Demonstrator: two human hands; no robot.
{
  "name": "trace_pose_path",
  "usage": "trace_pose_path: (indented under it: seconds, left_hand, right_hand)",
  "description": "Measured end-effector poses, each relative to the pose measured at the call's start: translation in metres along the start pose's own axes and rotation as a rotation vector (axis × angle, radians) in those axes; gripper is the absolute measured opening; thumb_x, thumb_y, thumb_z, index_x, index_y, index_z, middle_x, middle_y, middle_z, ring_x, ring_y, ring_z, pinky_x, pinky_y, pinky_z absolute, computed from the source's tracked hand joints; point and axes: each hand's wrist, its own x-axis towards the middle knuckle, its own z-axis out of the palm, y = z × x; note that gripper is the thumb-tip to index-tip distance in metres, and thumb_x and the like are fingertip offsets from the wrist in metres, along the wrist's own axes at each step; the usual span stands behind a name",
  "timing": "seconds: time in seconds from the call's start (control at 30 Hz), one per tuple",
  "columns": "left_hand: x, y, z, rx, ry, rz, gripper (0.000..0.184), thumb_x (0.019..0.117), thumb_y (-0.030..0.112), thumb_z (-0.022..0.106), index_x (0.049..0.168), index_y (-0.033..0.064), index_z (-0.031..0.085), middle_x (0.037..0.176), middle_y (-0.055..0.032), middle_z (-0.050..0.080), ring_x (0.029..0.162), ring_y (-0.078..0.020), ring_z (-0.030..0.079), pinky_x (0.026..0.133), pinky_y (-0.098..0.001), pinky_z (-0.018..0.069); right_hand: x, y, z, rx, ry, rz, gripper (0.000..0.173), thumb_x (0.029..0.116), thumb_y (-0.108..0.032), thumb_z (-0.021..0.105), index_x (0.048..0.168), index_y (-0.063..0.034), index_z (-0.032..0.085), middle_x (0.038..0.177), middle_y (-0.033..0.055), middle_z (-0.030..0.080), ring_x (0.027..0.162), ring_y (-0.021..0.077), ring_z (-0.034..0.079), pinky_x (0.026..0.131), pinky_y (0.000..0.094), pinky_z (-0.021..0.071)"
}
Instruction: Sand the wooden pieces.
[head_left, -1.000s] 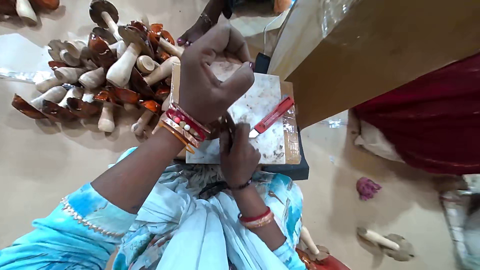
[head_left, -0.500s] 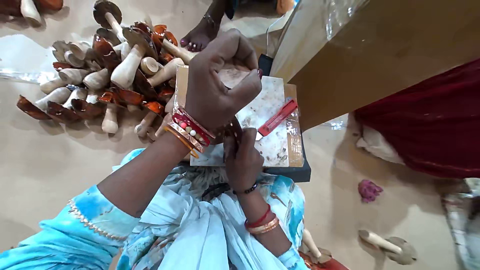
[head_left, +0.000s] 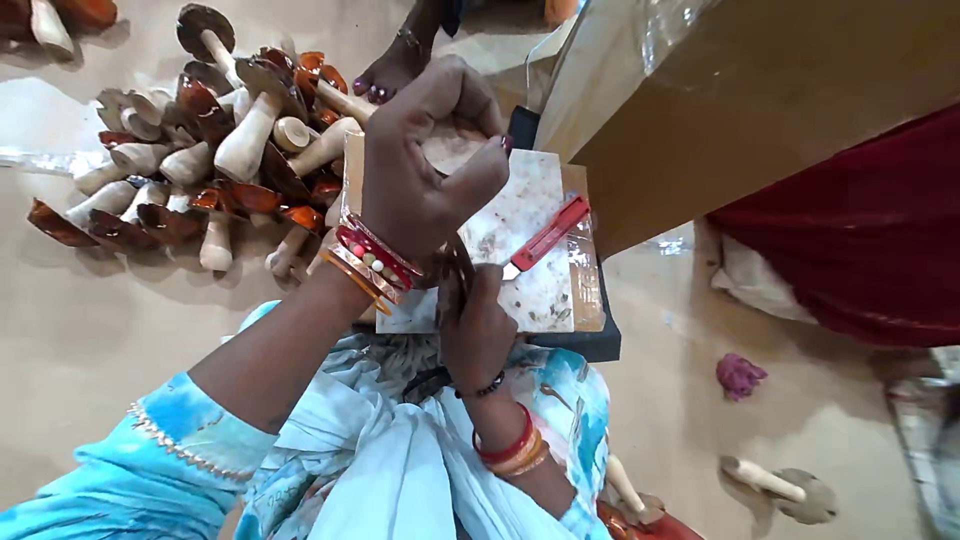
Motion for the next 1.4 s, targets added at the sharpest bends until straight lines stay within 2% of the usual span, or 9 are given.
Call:
trace_pose_path:
  seconds: [0.13, 0.3, 0.4, 0.57, 0.63, 0.87, 0.97, 1.1, 1.4]
  left_hand:
    - [0.001, -0.002, 0.0, -0.005, -0.01, -0.017, 0.007, 0.0867, 0.009, 0.063, 0.091, 0.0033, 0.062, 0.082, 0.0053, 0.064, 0.068, -0.0017, 0.063, 0.059, -0.0233, 0.057]
    - [0.0, 0.001, 0.0, -0.001, -0.023, -0.003, 0.01, 0.0878, 0.011, 0.063, 0.09, 0.0018, 0.062, 0.081, 0.0031, 0.064, 0.069, -0.0026, 0.063, 0.06, -0.023, 0.0563]
    - [0.001, 0.0, 0.001, -0.007, -0.017, -0.012, 0.008, 0.0865, 0.01, 0.063, 0.09, 0.0029, 0.062, 0.08, 0.0045, 0.065, 0.066, -0.0024, 0.063, 0.058, -0.0234, 0.0563]
    - [-0.002, 0.002, 0.001, -0.009, -0.024, -0.003, 0.009, 0.0871, 0.01, 0.062, 0.09, 0.0018, 0.062, 0.082, 0.0032, 0.065, 0.069, -0.0023, 0.062, 0.06, -0.0228, 0.0553]
    - [0.001, 0.001, 0.001, -0.011, -0.027, -0.006, 0.008, 0.087, 0.01, 0.062, 0.091, 0.0024, 0.062, 0.08, 0.0044, 0.064, 0.068, -0.0012, 0.062, 0.059, -0.0221, 0.0555]
    - [-0.002, 0.0, 0.0, -0.003, -0.025, 0.005, 0.01, 0.0882, 0.011, 0.063, 0.091, 0.0014, 0.062, 0.081, 0.0024, 0.065, 0.07, -0.0025, 0.063, 0.061, -0.0234, 0.0561]
    - [-0.001, -0.001, 0.001, -0.02, -0.019, -0.004, 0.009, 0.0877, 0.01, 0.063, 0.091, 0.0014, 0.061, 0.08, 0.0028, 0.065, 0.067, -0.0026, 0.063, 0.059, -0.0238, 0.0569]
    - [-0.002, 0.0, 0.002, -0.017, -0.006, -0.003, 0.008, 0.0872, 0.008, 0.063, 0.091, 0.0009, 0.062, 0.081, 0.0021, 0.065, 0.068, -0.0031, 0.064, 0.06, -0.0242, 0.0576]
    - [-0.004, 0.003, 0.004, 0.017, -0.014, 0.005, 0.01, 0.0869, 0.009, 0.063, 0.09, -0.0001, 0.062, 0.081, 0.0015, 0.065, 0.069, -0.0016, 0.063, 0.061, -0.0224, 0.0561]
  right_hand:
    - [0.021, 0.0, -0.011, -0.025, -0.134, -0.031, 0.024, 0.1022, -0.017, 0.058, 0.115, 0.0029, 0.053, 0.071, 0.0171, 0.064, 0.054, 0.0334, 0.065, 0.047, 0.0464, 0.0488]
    - [-0.002, 0.005, -0.004, -0.008, -0.003, -0.046, 0.019, 0.1054, -0.02, 0.053, 0.108, -0.0015, 0.053, 0.063, 0.0096, 0.059, 0.045, 0.0243, 0.058, 0.038, 0.0386, 0.0442]
    - [0.012, 0.006, -0.008, -0.016, -0.051, -0.07, 0.019, 0.1032, -0.018, 0.056, 0.11, -0.0003, 0.053, 0.066, 0.0133, 0.061, 0.049, 0.0294, 0.061, 0.041, 0.0422, 0.0459]
    - [-0.015, 0.011, -0.007, 0.008, -0.011, -0.105, 0.022, 0.1047, -0.023, 0.056, 0.11, -0.0019, 0.052, 0.063, 0.0083, 0.056, 0.041, 0.0202, 0.053, 0.036, 0.0334, 0.0417]
    - [0.0, 0.009, -0.005, -0.027, 0.004, -0.107, 0.02, 0.1036, -0.021, 0.056, 0.108, -0.0013, 0.054, 0.064, 0.0097, 0.059, 0.045, 0.0233, 0.058, 0.039, 0.0366, 0.0441]
    - [-0.034, 0.007, -0.021, 0.117, -0.043, 0.032, 0.021, 0.1048, -0.025, 0.056, 0.107, -0.0042, 0.055, 0.062, 0.0044, 0.057, 0.044, 0.0191, 0.055, 0.038, 0.0378, 0.0453]
    - [-0.037, 0.018, -0.034, 0.324, -0.084, 0.217, 0.027, 0.1039, -0.026, 0.058, 0.117, -0.0024, 0.053, 0.072, 0.006, 0.062, 0.054, 0.0185, 0.062, 0.047, 0.0398, 0.0532]
    - [-0.025, 0.014, -0.025, 0.456, -0.094, 0.296, 0.028, 0.1046, -0.027, 0.057, 0.122, -0.0055, 0.049, 0.074, 0.0067, 0.061, 0.052, 0.0187, 0.061, 0.045, 0.0389, 0.0528]
    - [-0.001, 0.005, 0.007, 0.153, 0.005, 0.139, 0.024, 0.102, -0.022, 0.058, 0.114, -0.0011, 0.054, 0.069, 0.0103, 0.063, 0.055, 0.0279, 0.064, 0.048, 0.0462, 0.0509]
